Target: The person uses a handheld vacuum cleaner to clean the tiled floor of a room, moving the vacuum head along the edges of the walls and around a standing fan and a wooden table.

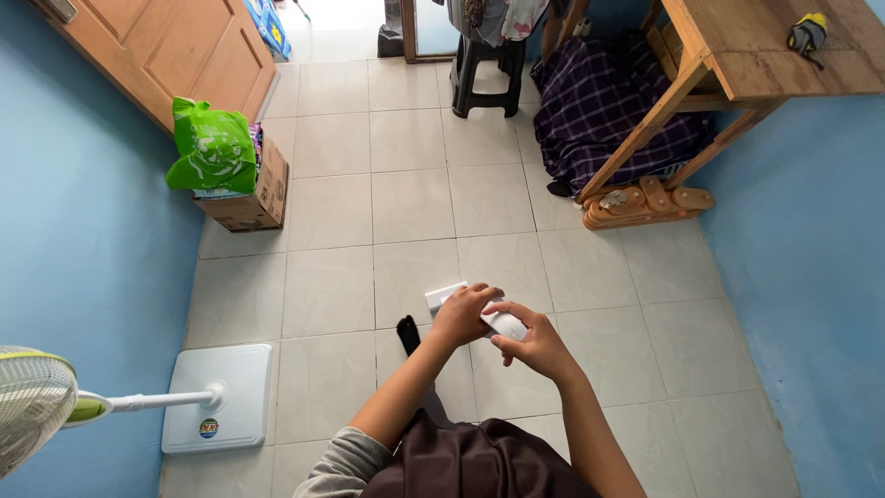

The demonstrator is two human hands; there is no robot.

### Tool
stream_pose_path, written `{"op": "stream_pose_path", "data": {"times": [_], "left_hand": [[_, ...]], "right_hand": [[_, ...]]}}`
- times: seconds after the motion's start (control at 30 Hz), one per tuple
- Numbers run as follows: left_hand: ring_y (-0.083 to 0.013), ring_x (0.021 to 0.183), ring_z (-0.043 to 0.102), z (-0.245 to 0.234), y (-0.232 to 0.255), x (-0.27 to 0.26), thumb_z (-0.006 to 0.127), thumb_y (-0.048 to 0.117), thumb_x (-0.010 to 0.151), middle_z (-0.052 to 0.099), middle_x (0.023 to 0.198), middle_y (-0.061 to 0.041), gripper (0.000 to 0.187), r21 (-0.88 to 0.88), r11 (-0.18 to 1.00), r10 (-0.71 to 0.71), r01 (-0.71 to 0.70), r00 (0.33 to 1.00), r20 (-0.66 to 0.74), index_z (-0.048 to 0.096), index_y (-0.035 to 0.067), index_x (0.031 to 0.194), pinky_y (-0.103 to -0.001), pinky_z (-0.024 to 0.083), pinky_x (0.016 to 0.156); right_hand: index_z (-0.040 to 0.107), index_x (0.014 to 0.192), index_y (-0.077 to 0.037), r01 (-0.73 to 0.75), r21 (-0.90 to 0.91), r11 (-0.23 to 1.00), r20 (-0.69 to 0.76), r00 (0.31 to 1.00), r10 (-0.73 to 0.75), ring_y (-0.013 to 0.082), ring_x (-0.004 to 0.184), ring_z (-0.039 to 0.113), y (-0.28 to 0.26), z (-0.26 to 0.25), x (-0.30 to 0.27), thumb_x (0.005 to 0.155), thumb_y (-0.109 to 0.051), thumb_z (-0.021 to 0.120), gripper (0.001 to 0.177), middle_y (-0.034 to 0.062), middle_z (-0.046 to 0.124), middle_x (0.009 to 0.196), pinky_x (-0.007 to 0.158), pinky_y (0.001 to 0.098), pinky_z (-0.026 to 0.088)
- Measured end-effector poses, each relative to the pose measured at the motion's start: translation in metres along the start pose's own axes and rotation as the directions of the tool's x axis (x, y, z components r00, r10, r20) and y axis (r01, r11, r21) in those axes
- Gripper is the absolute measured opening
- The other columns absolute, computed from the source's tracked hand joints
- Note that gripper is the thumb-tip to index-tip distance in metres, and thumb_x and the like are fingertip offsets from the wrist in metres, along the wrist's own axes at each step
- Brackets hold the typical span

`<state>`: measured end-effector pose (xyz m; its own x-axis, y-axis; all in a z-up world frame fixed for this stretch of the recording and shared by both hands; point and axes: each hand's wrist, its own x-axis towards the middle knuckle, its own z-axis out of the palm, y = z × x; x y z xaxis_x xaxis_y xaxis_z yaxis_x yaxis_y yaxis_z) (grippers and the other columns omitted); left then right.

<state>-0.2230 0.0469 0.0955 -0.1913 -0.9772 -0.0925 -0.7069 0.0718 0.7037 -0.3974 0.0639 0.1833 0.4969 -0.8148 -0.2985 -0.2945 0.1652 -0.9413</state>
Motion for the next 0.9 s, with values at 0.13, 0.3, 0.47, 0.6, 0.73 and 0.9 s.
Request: {"op": "stream_pose_path", "data": {"times": [0.13,0.3,0.47,0.6,0.73,0.9], "left_hand": [[-0.0329,0.103,0.067,-0.014,-0.006,0.033,0.082,0.01,0.062,0.072,0.115,-0.006,0.057,0.015,0.995,0.096,-0.096,0.994,-0.041,0.071,0.016,0.118,-0.044,0.057,0.088],[-0.0337,0.097,0.069,-0.03,-0.011,0.09,0.083,0.015,0.069,0.072,0.104,-0.007,0.046,0.02,0.995,0.097,-0.096,0.994,-0.049,0.072,0.015,0.114,-0.044,0.057,0.085],[-0.0345,0.096,0.069,-0.062,-0.029,0.156,0.081,0.015,0.068,0.072,0.106,-0.007,0.046,0.009,0.997,0.075,-0.075,0.997,-0.036,0.072,0.015,0.113,-0.044,0.058,0.084],[-0.0349,0.104,0.067,-0.084,-0.06,0.205,0.082,0.016,0.069,0.072,0.111,-0.008,0.046,0.042,0.996,0.086,-0.085,0.996,-0.019,0.072,0.015,0.114,-0.045,0.057,0.087],[-0.0372,0.113,0.063,-0.092,-0.106,0.251,0.081,0.014,0.071,0.067,0.125,-0.011,0.046,0.072,0.99,0.128,-0.123,0.989,-0.069,0.072,0.016,0.116,-0.047,0.056,0.091],[-0.0396,0.127,0.057,-0.088,-0.16,0.294,0.079,0.012,0.072,0.062,0.137,-0.014,0.049,0.072,0.993,0.099,-0.091,0.988,-0.116,0.07,0.018,0.12,-0.047,0.053,0.102]], "right_hand": [[0.07,0.103,-0.01,0.062,0.014,0.998,-0.109,0.992,-0.06,0.007,0.055,0.064,0.005,-0.009,0.03,0.078,-0.01,0.072,0.025,-0.002,0.065,0.072,0.046,0.0291,0.057],[0.072,0.097,-0.01,0.087,-0.097,0.991,-0.232,0.967,-0.108,0.0071,0.048,0.052,0.009,-0.036,0.081,0.078,-0.011,0.073,0.019,-0.0008,0.056,0.057,0.045,0.0261,0.042],[0.071,0.095,-0.008,0.197,-0.108,0.974,-0.266,0.939,-0.219,0.0046,0.052,0.054,-0.001,-0.056,0.152,0.08,-0.011,0.074,0.016,-0.0029,0.058,0.061,0.048,0.0241,0.044],[0.071,0.096,-0.008,0.105,-0.1,0.989,-0.276,0.952,-0.129,0.0088,0.05,0.058,-0.013,-0.058,0.208,0.08,-0.013,0.074,0.017,0.0011,0.061,0.06,0.048,0.0277,0.048],[0.068,0.104,-0.008,0.114,-0.043,0.993,-0.249,0.961,-0.121,0.0133,0.061,0.076,-0.02,-0.055,0.26,0.081,-0.012,0.071,0.023,0.0042,0.071,0.073,0.057,0.0293,0.06],[0.068,0.115,-0.012,0.073,-0.055,0.996,-0.213,0.974,-0.083,0.0141,0.079,0.081,-0.01,-0.048,0.317,0.084,-0.012,0.07,0.031,0.0062,0.076,0.087,0.068,0.0289,0.062]]}}
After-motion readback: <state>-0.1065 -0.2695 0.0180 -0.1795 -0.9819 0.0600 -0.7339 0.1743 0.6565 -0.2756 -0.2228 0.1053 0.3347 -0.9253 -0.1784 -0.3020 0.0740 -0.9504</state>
